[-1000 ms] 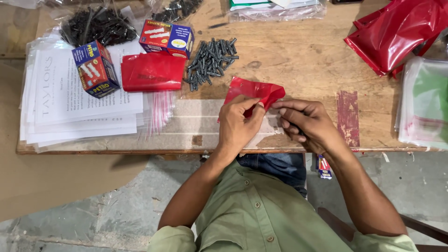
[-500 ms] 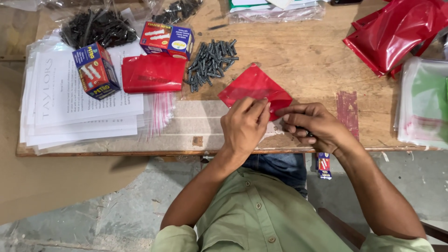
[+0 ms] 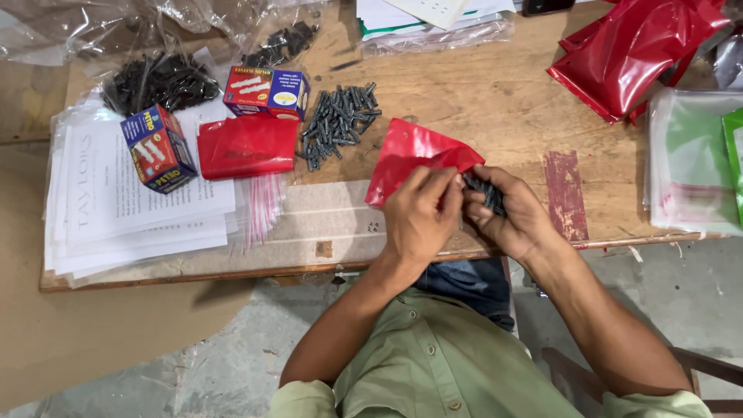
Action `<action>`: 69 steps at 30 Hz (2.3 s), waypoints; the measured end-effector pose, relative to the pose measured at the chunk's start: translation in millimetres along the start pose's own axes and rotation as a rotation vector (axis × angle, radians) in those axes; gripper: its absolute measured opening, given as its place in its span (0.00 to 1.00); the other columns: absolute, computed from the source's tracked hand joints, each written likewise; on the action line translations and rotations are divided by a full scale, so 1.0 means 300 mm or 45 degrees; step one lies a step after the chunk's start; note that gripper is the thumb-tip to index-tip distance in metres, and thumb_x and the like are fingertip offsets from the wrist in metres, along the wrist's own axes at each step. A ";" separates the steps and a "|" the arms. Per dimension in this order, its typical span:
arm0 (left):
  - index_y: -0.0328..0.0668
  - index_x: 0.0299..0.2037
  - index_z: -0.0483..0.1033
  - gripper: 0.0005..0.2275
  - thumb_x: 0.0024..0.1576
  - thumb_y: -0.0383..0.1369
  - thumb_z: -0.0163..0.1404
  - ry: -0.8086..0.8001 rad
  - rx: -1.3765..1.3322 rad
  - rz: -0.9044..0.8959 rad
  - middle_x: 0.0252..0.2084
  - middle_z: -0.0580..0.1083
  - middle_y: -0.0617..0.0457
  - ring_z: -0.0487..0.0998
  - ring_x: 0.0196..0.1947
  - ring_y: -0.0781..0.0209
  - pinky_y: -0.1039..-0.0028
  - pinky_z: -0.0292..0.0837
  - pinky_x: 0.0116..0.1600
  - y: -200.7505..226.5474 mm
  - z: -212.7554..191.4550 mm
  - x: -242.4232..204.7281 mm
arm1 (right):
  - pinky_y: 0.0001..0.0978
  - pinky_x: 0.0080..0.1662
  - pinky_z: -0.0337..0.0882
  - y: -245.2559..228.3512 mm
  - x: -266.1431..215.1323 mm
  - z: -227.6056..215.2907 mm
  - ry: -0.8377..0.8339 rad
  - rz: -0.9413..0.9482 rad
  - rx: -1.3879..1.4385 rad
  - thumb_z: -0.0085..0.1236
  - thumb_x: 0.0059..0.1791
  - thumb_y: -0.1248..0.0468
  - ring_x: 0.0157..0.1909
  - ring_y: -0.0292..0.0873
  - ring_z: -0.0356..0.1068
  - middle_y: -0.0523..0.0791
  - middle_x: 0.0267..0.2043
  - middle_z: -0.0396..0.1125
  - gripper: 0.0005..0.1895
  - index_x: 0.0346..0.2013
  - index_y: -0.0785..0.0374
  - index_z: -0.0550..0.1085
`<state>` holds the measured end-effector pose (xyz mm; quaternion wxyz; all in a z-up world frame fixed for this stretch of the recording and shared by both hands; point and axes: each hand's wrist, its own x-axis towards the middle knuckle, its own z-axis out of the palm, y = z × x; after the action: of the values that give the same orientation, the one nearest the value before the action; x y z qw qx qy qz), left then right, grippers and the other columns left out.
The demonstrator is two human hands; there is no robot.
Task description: Counting and packing small hardware components into plastic bags at a workbench.
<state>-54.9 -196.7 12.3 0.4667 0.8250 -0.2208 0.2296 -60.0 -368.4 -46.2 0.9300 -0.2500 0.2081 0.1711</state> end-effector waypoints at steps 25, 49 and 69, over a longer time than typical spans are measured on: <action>0.35 0.47 0.80 0.06 0.62 0.27 0.55 0.015 -0.063 -0.017 0.37 0.77 0.48 0.79 0.26 0.59 0.71 0.77 0.29 0.023 0.027 0.026 | 0.38 0.58 0.73 0.028 0.063 0.079 0.030 -0.306 0.261 0.42 0.57 0.65 0.50 0.46 0.72 0.51 0.47 0.72 0.13 0.47 0.70 0.74; 0.35 0.47 0.81 0.09 0.60 0.30 0.59 -0.088 -0.249 -0.253 0.36 0.80 0.49 0.81 0.29 0.66 0.75 0.76 0.32 -0.024 0.048 0.059 | 0.47 0.58 0.71 -0.118 0.102 0.212 0.154 -0.365 -0.200 0.31 0.57 0.45 0.49 0.51 0.70 0.55 0.44 0.71 0.33 0.49 0.75 0.70; 0.33 0.50 0.81 0.09 0.63 0.28 0.52 -0.077 -0.640 -0.465 0.34 0.80 0.55 0.79 0.29 0.74 0.84 0.75 0.32 -0.079 -0.007 0.124 | 0.56 0.60 0.65 -0.205 -0.154 0.267 -0.045 -1.154 -2.467 0.56 0.49 0.59 0.71 0.59 0.56 0.55 0.73 0.56 0.20 0.55 0.57 0.80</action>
<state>-11.9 -189.3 19.2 0.6827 0.7164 -0.1327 0.0556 -49.4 -385.6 62.9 0.3149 -0.9336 -0.1423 -0.0944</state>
